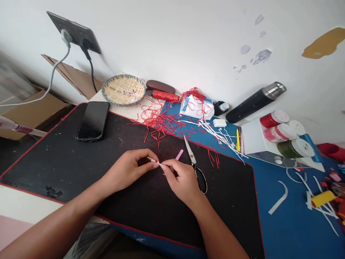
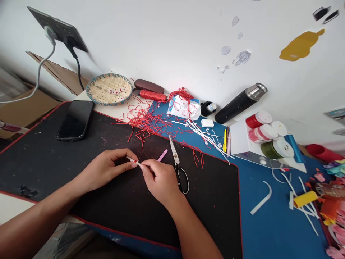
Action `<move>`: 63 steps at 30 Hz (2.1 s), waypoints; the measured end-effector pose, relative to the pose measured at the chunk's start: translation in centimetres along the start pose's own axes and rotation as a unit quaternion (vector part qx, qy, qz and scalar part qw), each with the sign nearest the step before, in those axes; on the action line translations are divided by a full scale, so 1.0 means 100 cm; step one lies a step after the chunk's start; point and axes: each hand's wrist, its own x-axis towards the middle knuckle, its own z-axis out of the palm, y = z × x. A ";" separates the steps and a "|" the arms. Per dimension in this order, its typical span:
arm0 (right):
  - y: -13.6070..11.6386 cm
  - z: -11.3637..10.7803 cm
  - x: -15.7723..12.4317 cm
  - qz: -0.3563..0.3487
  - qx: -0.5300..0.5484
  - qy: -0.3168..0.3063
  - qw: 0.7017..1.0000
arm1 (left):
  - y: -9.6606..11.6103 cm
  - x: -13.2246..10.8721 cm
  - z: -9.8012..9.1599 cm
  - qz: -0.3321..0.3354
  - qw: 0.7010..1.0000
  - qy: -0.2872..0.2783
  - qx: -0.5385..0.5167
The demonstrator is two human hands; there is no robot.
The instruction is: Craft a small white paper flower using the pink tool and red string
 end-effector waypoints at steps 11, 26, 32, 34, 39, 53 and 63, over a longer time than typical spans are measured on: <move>0.000 0.001 0.000 -0.006 0.005 0.001 1.000 | -0.001 0.000 0.002 0.000 1.000 0.018 0.002; -0.001 0.000 0.000 0.017 0.019 0.005 1.000 | -0.003 0.001 0.003 -0.015 0.999 0.005 -0.044; -0.003 0.000 0.001 0.045 0.055 0.002 0.997 | -0.004 0.003 0.004 -0.001 0.999 -0.007 -0.051; -0.002 0.000 0.001 0.050 0.060 -0.001 0.997 | -0.005 0.003 0.003 -0.008 0.997 -0.007 -0.076; -0.002 0.001 0.001 0.059 0.061 -0.012 0.996 | -0.007 0.004 0.002 -0.042 0.985 -0.028 -0.167; -0.006 0.000 0.001 0.131 0.110 -0.044 0.984 | -0.005 0.002 0.002 0.022 0.999 0.020 -0.045; -0.007 0.001 0.001 0.152 0.152 -0.053 0.975 | -0.011 0.005 0.000 0.016 0.996 -0.004 -0.087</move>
